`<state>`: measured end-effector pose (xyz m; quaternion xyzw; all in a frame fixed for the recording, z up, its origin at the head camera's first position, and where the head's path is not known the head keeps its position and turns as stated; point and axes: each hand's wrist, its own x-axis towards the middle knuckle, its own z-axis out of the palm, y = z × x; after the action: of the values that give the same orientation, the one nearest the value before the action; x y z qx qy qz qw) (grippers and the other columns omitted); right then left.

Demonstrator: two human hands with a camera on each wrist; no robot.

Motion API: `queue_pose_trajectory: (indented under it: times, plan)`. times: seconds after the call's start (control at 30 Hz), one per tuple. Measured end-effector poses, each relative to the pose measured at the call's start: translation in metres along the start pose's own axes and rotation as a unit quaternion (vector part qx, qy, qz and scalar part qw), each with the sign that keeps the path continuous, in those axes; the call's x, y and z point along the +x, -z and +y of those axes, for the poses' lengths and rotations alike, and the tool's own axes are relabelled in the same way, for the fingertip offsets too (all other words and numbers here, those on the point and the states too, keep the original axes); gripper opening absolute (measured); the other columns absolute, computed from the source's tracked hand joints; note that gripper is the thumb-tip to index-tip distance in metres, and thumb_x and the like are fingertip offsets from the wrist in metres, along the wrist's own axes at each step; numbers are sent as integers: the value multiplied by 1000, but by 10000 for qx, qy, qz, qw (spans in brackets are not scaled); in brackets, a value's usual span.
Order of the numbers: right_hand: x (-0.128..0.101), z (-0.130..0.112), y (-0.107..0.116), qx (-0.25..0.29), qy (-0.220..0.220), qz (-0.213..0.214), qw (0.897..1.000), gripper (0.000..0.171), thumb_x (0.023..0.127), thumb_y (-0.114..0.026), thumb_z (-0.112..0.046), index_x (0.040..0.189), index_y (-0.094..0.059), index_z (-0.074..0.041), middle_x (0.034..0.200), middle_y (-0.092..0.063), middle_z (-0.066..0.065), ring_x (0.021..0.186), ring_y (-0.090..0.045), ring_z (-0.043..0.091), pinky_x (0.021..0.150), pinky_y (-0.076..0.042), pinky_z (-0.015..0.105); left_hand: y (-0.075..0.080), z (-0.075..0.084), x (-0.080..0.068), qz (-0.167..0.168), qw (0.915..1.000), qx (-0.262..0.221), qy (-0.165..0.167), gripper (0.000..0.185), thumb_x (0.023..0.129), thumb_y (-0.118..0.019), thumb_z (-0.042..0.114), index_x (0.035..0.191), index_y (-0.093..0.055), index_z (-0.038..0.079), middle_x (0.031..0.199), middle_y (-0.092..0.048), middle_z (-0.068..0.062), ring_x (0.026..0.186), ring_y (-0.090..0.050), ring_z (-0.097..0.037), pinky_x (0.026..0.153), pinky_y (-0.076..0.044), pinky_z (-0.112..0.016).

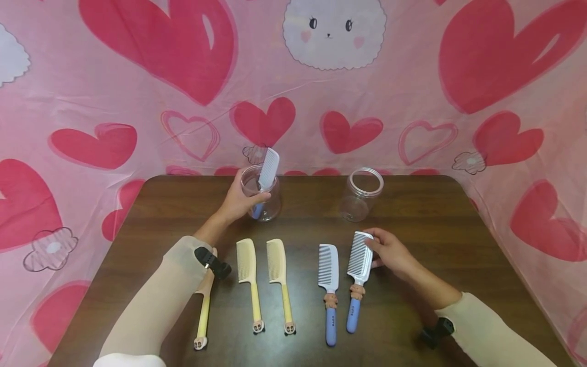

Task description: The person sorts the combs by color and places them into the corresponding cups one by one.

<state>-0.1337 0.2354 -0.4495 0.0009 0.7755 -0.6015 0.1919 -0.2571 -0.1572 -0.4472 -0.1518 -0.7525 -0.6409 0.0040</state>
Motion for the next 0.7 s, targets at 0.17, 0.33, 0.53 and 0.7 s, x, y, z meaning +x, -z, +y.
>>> queue_pose_trajectory:
  times: [0.17, 0.33, 0.53, 0.7]
  plan:
    - [-2, -12, 8, -26, 106, 38, 9999, 37, 108, -47, -9, 138, -42, 13, 102, -66, 15, 84, -66, 21, 67, -61, 39, 1, -2, 1, -67, 9999, -151, 21, 84, 85, -75, -9, 152, -26, 0, 154, -39, -22, 138, -42, -40, 95, -53, -25]
    - [-4, -30, 18, -291, 542, 57, 9981, 36, 108, -47, -10, 136, -44, 12, 102, -64, 17, 84, -66, 21, 68, -61, 40, 1, -1, 1, -49, 9999, -150, 38, 83, 85, -76, -7, 152, -27, 1, 153, -41, -20, 137, -43, -37, 95, -53, -27]
    - [-5, -56, 28, -704, 1045, 194, 9918, 32, 108, -47, -10, 135, -48, 8, 102, -63, 18, 85, -67, 18, 70, -61, 40, 1, 1, 0, -6, 10000, -9, -43, 82, 86, -77, -3, 151, -28, 2, 151, -44, -15, 135, -47, -35, 100, -52, -37]
    - [-3, -78, 33, -899, 1358, 287, 9862, 32, 107, -50, -10, 135, -49, 6, 103, -61, 19, 88, -66, 16, 71, -62, 38, 0, 1, -1, -9, 9999, -119, -108, 82, 85, -78, -5, 150, -29, 2, 150, -45, -16, 135, -46, -37, 92, -54, -25]
